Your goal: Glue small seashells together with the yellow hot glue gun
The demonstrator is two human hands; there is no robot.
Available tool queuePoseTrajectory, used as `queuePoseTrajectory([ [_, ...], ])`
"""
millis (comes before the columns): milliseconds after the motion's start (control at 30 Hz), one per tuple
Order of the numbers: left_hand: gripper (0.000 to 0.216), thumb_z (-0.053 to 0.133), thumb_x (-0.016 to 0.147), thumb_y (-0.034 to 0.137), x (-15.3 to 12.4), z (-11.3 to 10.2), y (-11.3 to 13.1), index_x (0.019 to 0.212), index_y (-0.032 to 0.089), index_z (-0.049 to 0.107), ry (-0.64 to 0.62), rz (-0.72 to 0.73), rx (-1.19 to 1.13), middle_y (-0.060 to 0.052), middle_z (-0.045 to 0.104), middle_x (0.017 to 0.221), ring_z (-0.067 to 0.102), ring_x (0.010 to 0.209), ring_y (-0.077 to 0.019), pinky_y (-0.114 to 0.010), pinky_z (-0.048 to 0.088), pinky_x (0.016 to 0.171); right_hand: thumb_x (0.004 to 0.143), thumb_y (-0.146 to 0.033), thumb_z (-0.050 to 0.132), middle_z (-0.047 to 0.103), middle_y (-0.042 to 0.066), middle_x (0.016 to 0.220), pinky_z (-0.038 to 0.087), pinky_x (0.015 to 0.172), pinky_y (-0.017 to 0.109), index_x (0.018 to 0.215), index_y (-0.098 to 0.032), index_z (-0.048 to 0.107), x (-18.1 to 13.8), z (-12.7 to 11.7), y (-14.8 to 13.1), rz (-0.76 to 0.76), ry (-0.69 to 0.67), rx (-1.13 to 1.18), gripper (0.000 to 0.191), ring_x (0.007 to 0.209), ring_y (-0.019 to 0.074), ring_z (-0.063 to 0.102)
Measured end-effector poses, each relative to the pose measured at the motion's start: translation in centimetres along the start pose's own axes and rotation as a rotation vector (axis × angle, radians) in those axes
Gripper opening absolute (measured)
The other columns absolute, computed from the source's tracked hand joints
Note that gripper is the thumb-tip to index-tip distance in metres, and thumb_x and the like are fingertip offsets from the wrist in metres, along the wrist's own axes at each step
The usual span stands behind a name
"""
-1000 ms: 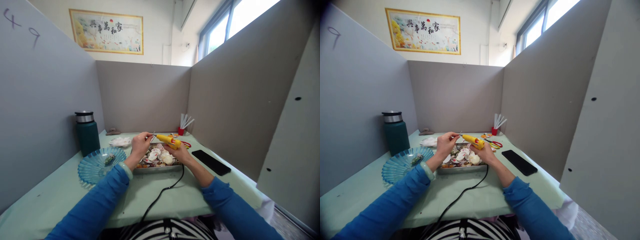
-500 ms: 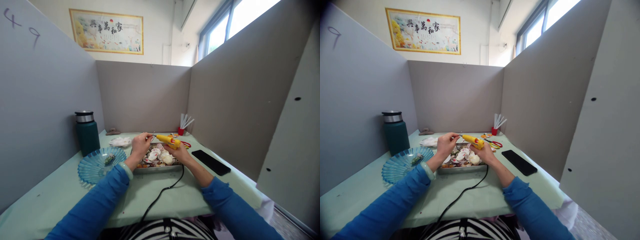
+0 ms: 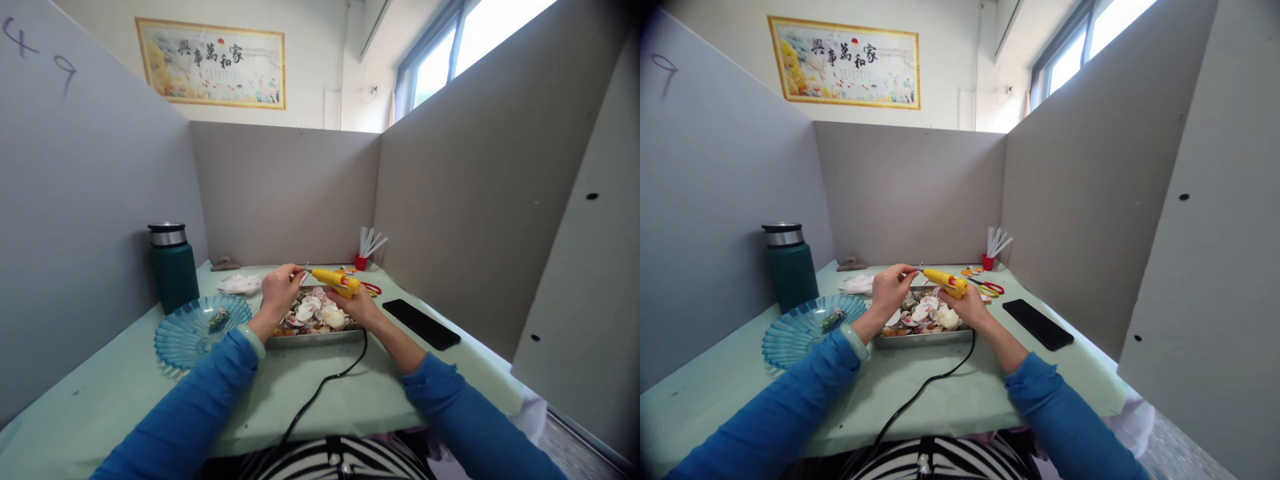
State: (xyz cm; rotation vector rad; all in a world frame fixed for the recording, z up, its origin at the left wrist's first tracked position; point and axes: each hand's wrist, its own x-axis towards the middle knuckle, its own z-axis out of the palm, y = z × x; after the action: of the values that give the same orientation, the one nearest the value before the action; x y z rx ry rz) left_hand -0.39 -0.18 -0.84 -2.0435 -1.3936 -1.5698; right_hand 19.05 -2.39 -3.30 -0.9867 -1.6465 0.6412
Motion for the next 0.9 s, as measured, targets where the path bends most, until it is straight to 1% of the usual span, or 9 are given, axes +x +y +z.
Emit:
queuePoseTrajectory([
  [167,0.015,0.060,0.081,0.032,-0.1,0.0,0.0,0.083,0.021,0.071,0.010,0.034,0.014,-0.001,0.072,0.078,0.059,0.063,-0.0134,-0.025,0.040,0.062,0.067,-0.043,0.069,0.054,0.000,0.057,0.037,0.047,0.024,0.074,-0.015,0.064,-0.1,0.0,-0.2,0.006,-0.004,-0.012,0.029,0.050,0.0107,0.046],
  [400,0.015,0.060,0.081,0.032,-0.1,0.0,0.0,0.083,0.022,0.071,0.002,0.025,0.015,-0.002,0.071,0.079,0.060,0.064,-0.0133,-0.025,0.040,0.064,0.069,-0.043,0.067,0.056,0.000,0.057,0.038,0.047,0.024,0.074,-0.015,0.064,0.0,0.1,0.0,-0.012,-0.003,-0.014,0.028,0.050,0.0111,0.048],
  [667,0.015,0.059,0.081,0.030,-0.2,-0.2,0.1,0.084,0.022,0.071,-0.017,0.004,0.010,-0.003,0.071,0.080,0.060,0.065,-0.0133,-0.024,0.040,0.065,0.068,-0.043,0.067,0.056,0.002,0.055,0.038,0.047,0.025,0.071,-0.015,0.064,0.1,0.6,0.3,0.000,0.057,-0.023,0.028,0.050,0.0129,0.049],
  [900,0.016,0.059,0.082,0.031,-0.2,-0.2,0.1,0.084,0.021,0.071,-0.014,0.006,0.008,-0.003,0.071,0.079,0.060,0.065,-0.0138,-0.025,0.040,0.064,0.069,-0.044,0.067,0.056,0.002,0.057,0.039,0.048,0.026,0.072,-0.015,0.063,0.2,0.7,0.9,-0.013,0.073,-0.023,0.029,0.051,0.0134,0.049],
])
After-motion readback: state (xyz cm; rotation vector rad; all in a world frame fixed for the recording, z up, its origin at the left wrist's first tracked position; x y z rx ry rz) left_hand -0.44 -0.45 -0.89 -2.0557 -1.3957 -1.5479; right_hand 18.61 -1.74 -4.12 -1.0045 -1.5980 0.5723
